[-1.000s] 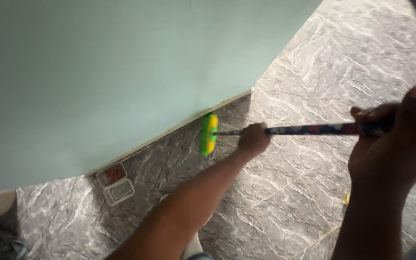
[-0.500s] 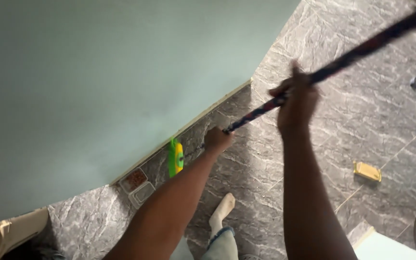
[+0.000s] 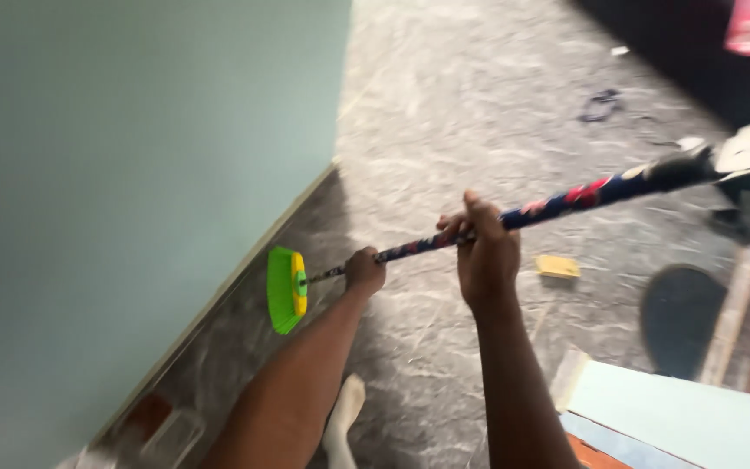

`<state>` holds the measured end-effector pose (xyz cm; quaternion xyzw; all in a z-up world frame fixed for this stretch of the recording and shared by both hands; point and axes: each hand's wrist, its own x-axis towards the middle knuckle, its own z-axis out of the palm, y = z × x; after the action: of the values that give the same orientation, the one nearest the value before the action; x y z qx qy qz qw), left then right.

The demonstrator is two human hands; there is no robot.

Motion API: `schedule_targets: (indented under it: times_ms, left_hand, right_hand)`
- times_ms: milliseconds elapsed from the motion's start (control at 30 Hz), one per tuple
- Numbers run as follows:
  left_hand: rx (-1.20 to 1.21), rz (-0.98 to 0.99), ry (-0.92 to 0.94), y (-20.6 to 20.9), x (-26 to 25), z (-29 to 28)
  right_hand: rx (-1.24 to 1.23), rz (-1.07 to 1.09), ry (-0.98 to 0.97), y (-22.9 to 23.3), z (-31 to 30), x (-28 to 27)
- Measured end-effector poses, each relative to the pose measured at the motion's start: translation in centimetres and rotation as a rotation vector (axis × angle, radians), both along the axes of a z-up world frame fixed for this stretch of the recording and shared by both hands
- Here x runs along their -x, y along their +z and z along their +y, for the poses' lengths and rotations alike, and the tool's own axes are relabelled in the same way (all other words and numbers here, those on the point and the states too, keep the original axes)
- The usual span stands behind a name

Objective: Sweeping the floor and moving plastic containers using a broom.

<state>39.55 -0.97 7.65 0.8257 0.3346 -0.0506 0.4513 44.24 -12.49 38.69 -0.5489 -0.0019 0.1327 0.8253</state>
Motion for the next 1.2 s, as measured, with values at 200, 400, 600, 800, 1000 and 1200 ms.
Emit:
schedule_targets:
  times_ms: [200,400,600,800,1000,1200]
  left_hand:
    - [0.086,-0.185,-0.143,2.8,-3.9,-2.7]
    - [-0.029,-0.233,-0.196,10.5,-2.5,-1.4]
    - [-0.142,-0.151,-0.007,15.7,3.1,2.9]
    - [-0.067,0.214,0.134,6.1,6.6,5.0]
    - [-0.047,0.189,0.138,-3.4,3.1,2.8]
    - [-0.101,-0.012,-0.072,-0.2,-5.1,-0.8]
  right_hand:
    - [0.071,-0.085,0.052,1.9,-3.7,-0.9]
    - [0.0,-0.264,0.09,5.4,-4.0,-1.2]
    - [-0.077,-0.263,0.088,8.2,0.4,-1.8]
    - [0.043,0.032,0.088,-1.0,5.3,-0.6]
    - [0.023,0.107,0.073,-6.5,2.0,-2.3]
    - [-0.137,0.05,-0.108,-4.0,-4.2,-4.2]
